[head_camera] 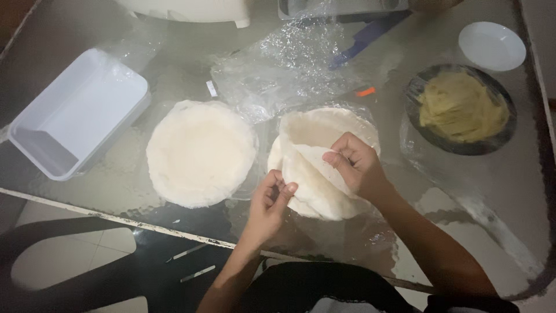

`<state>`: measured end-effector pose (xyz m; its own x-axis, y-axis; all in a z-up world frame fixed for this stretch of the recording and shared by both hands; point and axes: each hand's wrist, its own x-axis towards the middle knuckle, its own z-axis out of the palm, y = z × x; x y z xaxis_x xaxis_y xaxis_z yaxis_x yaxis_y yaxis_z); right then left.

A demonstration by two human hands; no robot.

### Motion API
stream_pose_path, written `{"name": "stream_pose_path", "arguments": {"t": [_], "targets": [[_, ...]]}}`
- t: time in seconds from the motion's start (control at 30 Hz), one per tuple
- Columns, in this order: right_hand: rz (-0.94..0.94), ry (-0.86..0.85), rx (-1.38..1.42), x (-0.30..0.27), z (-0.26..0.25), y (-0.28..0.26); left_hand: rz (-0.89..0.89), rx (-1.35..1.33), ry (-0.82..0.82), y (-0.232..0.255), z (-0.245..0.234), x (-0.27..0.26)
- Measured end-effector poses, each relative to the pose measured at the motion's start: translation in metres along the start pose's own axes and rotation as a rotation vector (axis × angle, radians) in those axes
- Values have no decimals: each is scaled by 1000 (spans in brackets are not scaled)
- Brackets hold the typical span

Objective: The person separates and prepares flat round pieces of white dough on a glass table by hand.

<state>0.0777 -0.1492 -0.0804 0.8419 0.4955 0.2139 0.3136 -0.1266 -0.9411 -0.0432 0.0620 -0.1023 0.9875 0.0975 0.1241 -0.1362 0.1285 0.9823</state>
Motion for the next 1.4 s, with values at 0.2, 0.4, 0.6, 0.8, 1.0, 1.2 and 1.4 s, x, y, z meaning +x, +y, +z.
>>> {"name": "stream_pose_path", "arguments": {"t": [0.2,0.4,0.6,0.8,1.0,1.2,1.4], "targets": [[-51,-129,-8,-14,23,-5,-235,40,-19,19,-18,31],[-181,-74,-261,-12,36,-48,-24,441,74,35,0,35],[-12,-103,-350,-3,32,-57,-177,680,33,51,7,37],[172,-7,-221,-2,22,-43,-78,431,12,58,7,28],[305,110,77,0,5,-30,11,377,36,46,3,21],[328,-24,-70,12,-7,-24,-18,357,3,49,7,17],[-78,-27,-276,20,10,-56,61,371,-137,60,8,17]]}}
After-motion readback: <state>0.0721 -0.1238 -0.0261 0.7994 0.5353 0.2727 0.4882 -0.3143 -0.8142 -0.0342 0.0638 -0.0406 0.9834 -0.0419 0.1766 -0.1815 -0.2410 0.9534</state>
